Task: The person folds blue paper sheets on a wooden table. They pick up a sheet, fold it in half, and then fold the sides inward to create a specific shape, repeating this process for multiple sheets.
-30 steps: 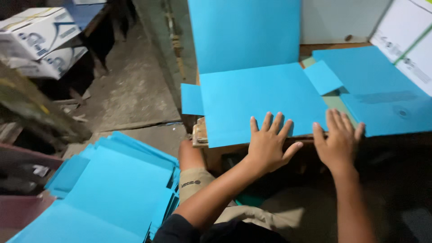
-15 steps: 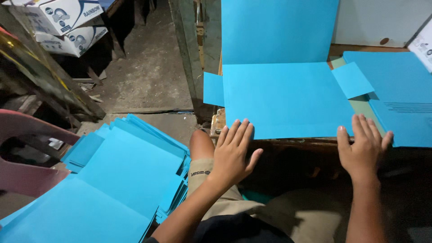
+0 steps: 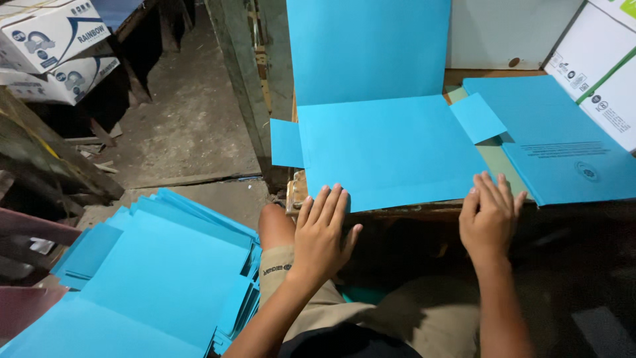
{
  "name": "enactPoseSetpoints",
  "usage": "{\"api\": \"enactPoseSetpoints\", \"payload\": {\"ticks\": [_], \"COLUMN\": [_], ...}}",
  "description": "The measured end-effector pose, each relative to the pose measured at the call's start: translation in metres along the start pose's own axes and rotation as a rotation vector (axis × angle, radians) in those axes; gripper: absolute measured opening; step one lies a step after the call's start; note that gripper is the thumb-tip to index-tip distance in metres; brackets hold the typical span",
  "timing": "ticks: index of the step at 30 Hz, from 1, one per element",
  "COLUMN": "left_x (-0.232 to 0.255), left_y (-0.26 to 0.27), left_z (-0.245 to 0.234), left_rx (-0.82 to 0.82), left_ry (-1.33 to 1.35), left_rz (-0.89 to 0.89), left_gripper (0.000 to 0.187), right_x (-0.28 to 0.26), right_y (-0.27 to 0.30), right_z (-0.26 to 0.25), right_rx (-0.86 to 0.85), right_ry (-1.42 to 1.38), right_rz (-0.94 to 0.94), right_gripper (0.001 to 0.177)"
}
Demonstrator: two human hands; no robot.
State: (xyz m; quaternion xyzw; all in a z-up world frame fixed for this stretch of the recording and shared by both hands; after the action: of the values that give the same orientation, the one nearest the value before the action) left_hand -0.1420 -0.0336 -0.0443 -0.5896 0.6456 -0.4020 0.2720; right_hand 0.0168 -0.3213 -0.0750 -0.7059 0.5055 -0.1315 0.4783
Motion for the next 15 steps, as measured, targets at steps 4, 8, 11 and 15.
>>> {"api": "enactPoseSetpoints", "payload": {"ticks": [4,8,11,15], "left_x": [0.001,0.001,0.002,0.001], "left_y": [0.002,0.003,0.003,0.004], "left_z": [0.002,0.007,0.009,0.011], "left_rx": [-0.008,0.033,0.083,0.081], "left_ry": [-0.008,-0.031,-0.036,-0.061], "left_rz": [0.002,-0.007,-0.020,-0.009], "left_gripper": [0.059,0.065,0.066,0.065], "right_x": [-0.019,-0.039,-0.080,-0.160], "right_y": [0.001,-0.002,0.001,0.017], "right_z": [-0.004,0.000,0.006,0.014], "right_rx": [-0.034,-0.103,-0.096,-0.060], "right_ry": [0.017,0.030,-0.002,-0.189], "right_rz": [-0.043,-0.065,-0.156,-0.353], "right_gripper": [0.036,0.036,0.027,0.024]}}
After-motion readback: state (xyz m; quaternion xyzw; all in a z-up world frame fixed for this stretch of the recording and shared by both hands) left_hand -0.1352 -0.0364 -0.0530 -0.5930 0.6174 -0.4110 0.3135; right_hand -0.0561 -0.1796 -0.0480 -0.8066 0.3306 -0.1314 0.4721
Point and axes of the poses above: each hand's wrist, its own y-axis away from the middle knuckle, its own z-axis out of the palm, x = y × z, the point moved 4 cm from there along -y, towards the middle knuckle, and after that the axes turned 11 degrees about x, right-handed, at the moved point
